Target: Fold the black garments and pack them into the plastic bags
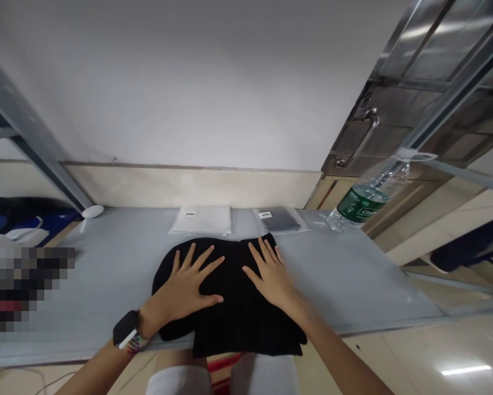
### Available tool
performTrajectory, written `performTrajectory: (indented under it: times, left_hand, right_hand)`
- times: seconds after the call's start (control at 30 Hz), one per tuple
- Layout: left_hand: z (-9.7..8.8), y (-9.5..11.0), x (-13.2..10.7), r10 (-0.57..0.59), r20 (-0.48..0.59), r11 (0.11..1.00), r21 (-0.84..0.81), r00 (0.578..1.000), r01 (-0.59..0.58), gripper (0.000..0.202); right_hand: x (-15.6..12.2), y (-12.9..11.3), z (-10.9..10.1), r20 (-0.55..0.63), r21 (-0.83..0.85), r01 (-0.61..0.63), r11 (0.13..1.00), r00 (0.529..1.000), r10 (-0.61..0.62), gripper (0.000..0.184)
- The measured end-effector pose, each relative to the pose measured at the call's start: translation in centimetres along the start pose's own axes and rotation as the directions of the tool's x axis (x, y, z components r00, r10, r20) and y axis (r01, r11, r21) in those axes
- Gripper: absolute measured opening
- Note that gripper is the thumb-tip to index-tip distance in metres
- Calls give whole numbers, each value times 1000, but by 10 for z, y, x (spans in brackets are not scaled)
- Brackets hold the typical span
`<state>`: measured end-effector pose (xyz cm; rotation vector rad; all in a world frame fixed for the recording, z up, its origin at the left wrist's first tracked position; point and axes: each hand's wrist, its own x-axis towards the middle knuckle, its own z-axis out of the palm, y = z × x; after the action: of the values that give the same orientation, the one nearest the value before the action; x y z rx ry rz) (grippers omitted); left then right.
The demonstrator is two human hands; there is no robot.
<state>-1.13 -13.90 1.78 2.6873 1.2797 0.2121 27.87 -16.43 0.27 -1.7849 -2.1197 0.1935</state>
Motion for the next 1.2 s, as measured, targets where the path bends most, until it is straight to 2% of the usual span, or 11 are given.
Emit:
performTrajectory:
  times: [0.1,0.2,0.3,0.37,0.5,0.67,0.77,0.9,1.07,1.13,1.2]
  left_hand:
    - [-5,1,-2,2,29,1000,-1,1000,-2,93]
    - [-8,0,-6,-5,43,1000,3,999,5,92]
    - [-9,-1,-10,-7,23,1000,14,1000,7,90]
    - [-8,-3,-11,-5,17,1000,22,1000,5,89]
    - [-6,-6,-11,1,9,999,37,1000,-1,89]
    - [-3,-9,-11,-1,21,999,50,1000,-1,90]
    - [-4,-8,-9,-7,26,999,54,1000,6,90]
    - [-5,-6,-4,-23,33,999,41,999,21,90]
    - [-8,-8,4,-35,63,999,0,997,35,89]
    - [-15,-8,8,-30,78,999,-38,996,33,88]
    - [-28,-3,15,-11,40,994,-107,999,15,81]
  right_hand:
    - [7,17,-10,-172,43,8,999,985,0,49]
    - [23,45,-24,-328,-86,-30,996,945,0,37]
    - [44,75,-30,-333,-192,-29,981,942,-37,28]
    - [59,90,-29,-288,-192,77,978,949,-131,25]
    - [82,104,-24,-286,-162,236,958,918,-275,12]
    - [94,106,-26,-407,-152,257,954,864,-298,18]
    - [99,105,-37,-548,-129,212,969,799,-248,19]
    - [108,100,-63,-707,-69,164,984,688,-164,15]
    - [120,78,-108,-827,30,207,978,555,-92,8]
    - [120,64,-127,-836,62,227,972,544,-74,7]
    - [116,47,-142,-802,87,268,960,590,-92,6]
